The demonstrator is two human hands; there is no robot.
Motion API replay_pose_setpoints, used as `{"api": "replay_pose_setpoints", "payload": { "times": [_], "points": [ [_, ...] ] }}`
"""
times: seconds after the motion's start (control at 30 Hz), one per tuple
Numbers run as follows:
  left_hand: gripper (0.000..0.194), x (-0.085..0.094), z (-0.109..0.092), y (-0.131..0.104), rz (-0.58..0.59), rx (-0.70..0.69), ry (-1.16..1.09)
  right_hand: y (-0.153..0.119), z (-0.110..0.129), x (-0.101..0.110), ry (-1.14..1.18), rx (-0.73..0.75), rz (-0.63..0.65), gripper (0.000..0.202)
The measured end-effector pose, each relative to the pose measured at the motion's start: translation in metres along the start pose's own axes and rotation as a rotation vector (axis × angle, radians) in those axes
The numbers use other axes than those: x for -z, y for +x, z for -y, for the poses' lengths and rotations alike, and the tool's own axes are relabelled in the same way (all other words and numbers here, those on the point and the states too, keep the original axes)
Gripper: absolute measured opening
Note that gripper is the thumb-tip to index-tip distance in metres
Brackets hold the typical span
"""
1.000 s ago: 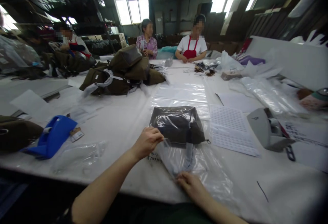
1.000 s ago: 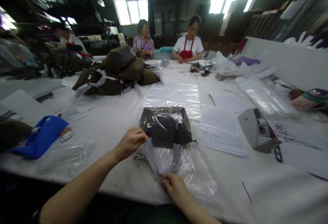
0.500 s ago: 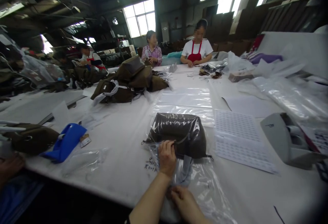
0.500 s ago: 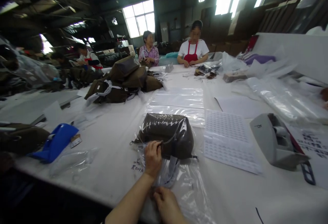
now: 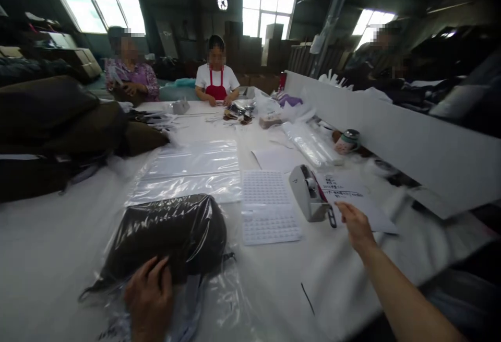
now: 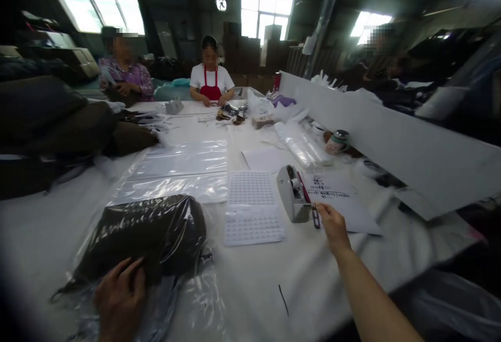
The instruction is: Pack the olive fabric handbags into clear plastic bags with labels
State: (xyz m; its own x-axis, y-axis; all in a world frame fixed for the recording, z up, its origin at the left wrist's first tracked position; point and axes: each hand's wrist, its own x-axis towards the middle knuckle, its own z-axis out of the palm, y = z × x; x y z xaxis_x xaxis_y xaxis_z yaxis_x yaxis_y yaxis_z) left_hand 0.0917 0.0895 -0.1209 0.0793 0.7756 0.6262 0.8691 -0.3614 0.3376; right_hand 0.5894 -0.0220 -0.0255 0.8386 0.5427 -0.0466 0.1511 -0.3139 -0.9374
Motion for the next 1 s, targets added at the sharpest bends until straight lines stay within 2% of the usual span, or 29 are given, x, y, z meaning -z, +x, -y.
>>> {"api": "replay_pose_setpoints", "payload": {
  "times": [0.1, 0.2, 0.3, 0.43, 0.53, 0.63, 0.73, 0.83, 0.93, 1.0],
  "points": [
    [0.023, -0.002, 0.002, -0.001, -0.021, -0.007, 0.001, 0.049, -0.008, -0.002, -0.067, -0.085, 0.086, 0.043],
    [0.023, -0.003, 0.003, 0.0, -0.025, -0.007, 0.027, 0.065, -0.011, -0.015, -0.101, -0.142, 0.198, 0.041],
    [0.022, -0.004, 0.005, 0.0, -0.037, -0.022, 0.05, 0.062, -0.017, -0.019, -0.1, -0.135, 0.213, 0.045],
    [0.021, -0.004, 0.005, 0.0, -0.038, -0.047, 0.046, 0.043, -0.036, -0.007, -0.143, -0.109, 0.165, 0.053],
    [0.021, -0.003, 0.004, 0.0, -0.035, -0.046, 0.051, 0.033, -0.052, 0.006, -0.249, -0.094, 0.148, 0.04],
    [0.021, -0.001, 0.004, 0.001, -0.027, -0.053, 0.069, 0.036, -0.055, 0.014, -0.304, -0.052, 0.118, 0.031],
    [0.021, 0.0, 0.004, 0.0, -0.033, -0.071, 0.069, 0.048, -0.045, 0.007, -0.226, 0.012, 0.07, 0.049],
    [0.022, 0.0, 0.005, 0.0, -0.031, -0.055, 0.074, 0.059, -0.031, -0.013, -0.103, 0.028, 0.093, 0.06],
    [0.025, 0.0, 0.008, -0.001, -0.018, -0.062, 0.067, 0.055, -0.027, -0.027, -0.005, 0.0, 0.087, 0.065],
    [0.026, 0.001, 0.008, 0.0, -0.017, -0.089, 0.046, 0.043, -0.032, -0.026, 0.029, -0.029, 0.057, 0.059]
  ]
}}
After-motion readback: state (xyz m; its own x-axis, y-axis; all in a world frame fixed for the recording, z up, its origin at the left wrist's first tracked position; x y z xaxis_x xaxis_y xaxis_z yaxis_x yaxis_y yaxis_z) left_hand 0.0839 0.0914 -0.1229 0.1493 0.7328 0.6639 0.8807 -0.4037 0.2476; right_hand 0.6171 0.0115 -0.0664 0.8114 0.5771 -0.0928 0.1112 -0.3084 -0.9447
